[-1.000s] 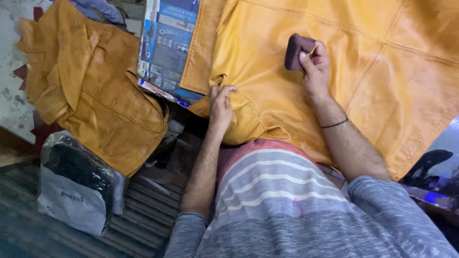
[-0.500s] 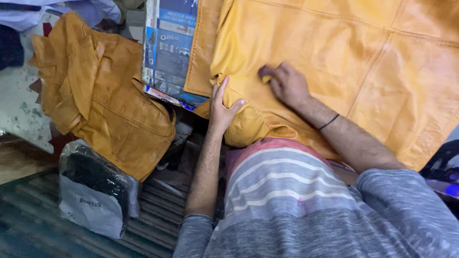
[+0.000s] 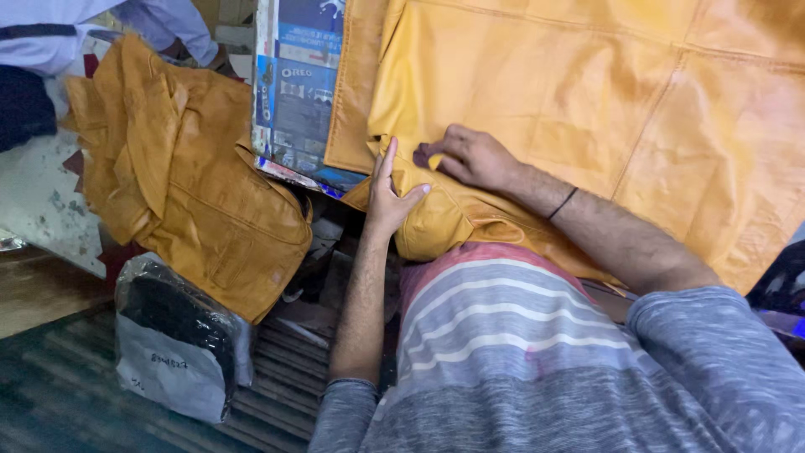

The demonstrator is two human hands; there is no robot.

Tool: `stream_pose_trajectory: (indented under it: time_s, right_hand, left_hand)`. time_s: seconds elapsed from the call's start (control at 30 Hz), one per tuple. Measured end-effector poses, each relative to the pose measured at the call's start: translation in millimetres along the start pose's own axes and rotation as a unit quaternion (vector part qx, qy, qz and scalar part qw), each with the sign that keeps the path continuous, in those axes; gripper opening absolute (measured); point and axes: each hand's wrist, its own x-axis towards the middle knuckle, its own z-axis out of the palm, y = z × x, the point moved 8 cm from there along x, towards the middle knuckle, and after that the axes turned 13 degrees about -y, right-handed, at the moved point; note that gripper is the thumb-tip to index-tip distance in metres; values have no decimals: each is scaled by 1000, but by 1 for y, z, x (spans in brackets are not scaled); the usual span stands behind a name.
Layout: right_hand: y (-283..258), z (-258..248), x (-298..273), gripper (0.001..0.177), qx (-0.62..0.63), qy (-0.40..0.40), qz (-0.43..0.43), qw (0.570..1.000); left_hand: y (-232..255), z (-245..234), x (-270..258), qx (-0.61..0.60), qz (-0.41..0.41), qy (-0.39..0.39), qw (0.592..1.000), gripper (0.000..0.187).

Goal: The person scrubs a large yellow leather jacket laid on a workbench using a small dark sponge. They repeatedly rub the surface, repositioning the jacket and occasionally lifting it to access different areas. The person continues scrubbing across the jacket's surface throughout the clip.

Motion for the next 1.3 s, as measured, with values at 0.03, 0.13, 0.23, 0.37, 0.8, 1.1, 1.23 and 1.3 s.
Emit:
stream_pose_trajectory:
  time_s: [0.03,0.13,0.23,0.37,0.8,1.1,1.23,1.3]
  right_hand:
    - [11,-10,-4,28,-9,56,62,996]
    - [21,-17,-11,30,-2,128,125,984]
    - [9,-12,-4,29,12,78,41,996]
    - [18,-13,-29,27,-14,108,142,984]
    - [-12,-56,-109,23,-9,218,159,963]
    - [-20,-16,-97,27,-85,83,200,973]
    - [-28,3,-66,27,-5,-32,75,997]
    - [-23,7,-53,27,3,-68,68,995]
  left_hand:
    - [-3,2,2,-5,-12,-7,1000,105]
    - [-9,5,-4,-21,-32,-15,999,105]
    - [-5,-1,1,-40,-8,-12,999,105]
    - [-6,3,3,-19,-30,-23,999,104]
    - [62,71,-39,279,-100,-9,955,99]
    - [37,74,-47,242,-91,1,966,130]
    - [27,75,-53,226,-71,2,972,132]
    - [25,75,-48,222,-61,0,973,132]
